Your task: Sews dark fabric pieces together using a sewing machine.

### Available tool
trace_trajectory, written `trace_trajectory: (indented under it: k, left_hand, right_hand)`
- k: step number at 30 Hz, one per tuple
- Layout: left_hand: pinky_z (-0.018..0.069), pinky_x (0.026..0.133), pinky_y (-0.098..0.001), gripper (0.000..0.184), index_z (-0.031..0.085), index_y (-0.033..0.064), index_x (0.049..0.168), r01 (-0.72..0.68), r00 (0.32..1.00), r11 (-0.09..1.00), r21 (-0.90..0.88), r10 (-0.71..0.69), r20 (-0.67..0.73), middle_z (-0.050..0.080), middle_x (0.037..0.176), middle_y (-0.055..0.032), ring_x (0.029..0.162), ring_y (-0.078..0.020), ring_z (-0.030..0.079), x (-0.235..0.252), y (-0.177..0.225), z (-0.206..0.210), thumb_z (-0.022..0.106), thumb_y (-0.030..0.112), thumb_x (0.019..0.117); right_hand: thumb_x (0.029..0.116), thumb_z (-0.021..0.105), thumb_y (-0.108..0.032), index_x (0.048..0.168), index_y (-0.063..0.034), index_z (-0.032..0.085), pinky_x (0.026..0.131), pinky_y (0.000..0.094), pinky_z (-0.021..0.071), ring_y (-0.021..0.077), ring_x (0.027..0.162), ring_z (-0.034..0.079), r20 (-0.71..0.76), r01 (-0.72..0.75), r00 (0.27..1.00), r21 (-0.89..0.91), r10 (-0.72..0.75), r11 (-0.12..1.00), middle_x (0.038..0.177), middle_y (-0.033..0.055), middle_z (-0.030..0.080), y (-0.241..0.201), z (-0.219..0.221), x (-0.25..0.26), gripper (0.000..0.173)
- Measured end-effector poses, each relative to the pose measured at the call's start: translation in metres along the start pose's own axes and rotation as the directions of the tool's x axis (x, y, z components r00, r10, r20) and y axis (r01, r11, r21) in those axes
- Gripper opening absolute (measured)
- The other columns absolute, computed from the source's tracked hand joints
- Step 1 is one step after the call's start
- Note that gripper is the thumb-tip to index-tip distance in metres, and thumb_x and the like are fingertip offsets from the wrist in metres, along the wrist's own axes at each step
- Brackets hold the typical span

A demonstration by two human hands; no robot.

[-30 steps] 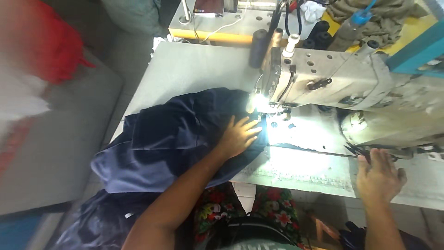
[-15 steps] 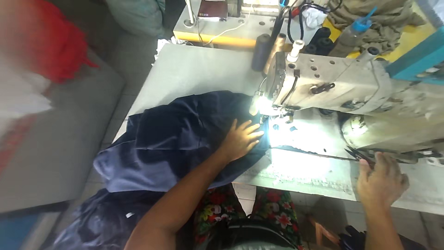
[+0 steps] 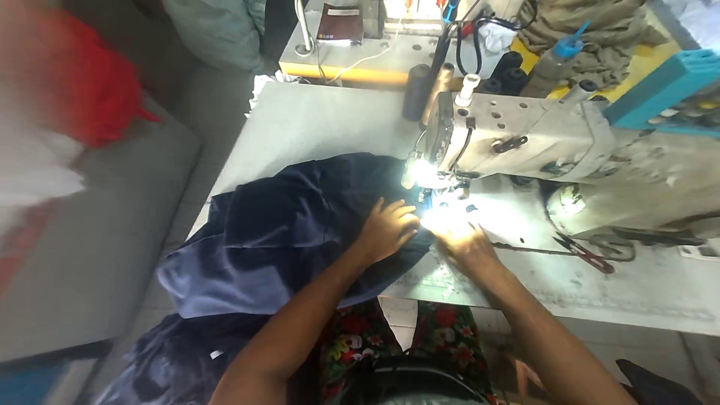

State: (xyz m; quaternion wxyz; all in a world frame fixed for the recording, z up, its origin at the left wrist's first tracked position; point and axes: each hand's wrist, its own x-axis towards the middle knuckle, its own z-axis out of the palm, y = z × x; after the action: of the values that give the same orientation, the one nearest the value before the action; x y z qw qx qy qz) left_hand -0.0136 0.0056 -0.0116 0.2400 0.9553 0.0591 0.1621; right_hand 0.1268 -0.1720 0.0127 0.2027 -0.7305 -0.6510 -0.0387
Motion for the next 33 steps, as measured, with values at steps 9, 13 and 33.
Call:
trace_trajectory:
  k: [9,13,33]
  left_hand:
    - [0.0470,0.097,-0.0591,0.032,0.073,0.0093,0.127,0.098,0.995,0.992,0.077,-0.096,-0.020,0.065,0.136,-0.0165,0.117,-0.0379,0.064,0.018,0.007,-0.004,0.061,0.025,0.1010]
    - [0.0498,0.092,-0.0558,0.029,0.074,0.0112,0.124,0.018,1.000,0.990,0.138,-0.015,-0.025,0.067,0.138,-0.0067,0.115,-0.0326,0.067,0.010,0.002,0.000,0.061,0.023,0.1011]
    - [0.0457,0.099,-0.0618,0.029,0.075,0.0193,0.125,-0.040,0.998,0.987,0.154,0.047,-0.045,0.067,0.137,-0.0042,0.121,-0.0321,0.065,0.012,-0.011,0.004,0.058,0.023,0.1019]
  right_hand:
    - [0.0945,0.061,-0.003,0.106,-0.0018,0.079,0.096,0.0508,0.0554,0.0350,0.113,0.072,-0.128,0.058,0.991,0.151,-0.039,0.987,0.119,0.0157,0.075,0.010,0.026,0.001,0.022]
    - [0.0924,0.062,-0.003,0.102,-0.0022,0.079,0.093,0.0489,0.0567,0.0339,0.110,0.072,-0.172,0.060,0.984,0.094,-0.043,0.994,0.118,0.0154,0.075,0.005,0.031,-0.003,0.019]
    - [0.0921,0.061,0.000,0.102,-0.0020,0.078,0.097,0.0523,0.0539,0.0366,0.116,0.070,-0.164,-0.014,0.986,0.062,0.024,0.998,0.122,0.0165,0.074,0.000,0.037,0.003,0.020]
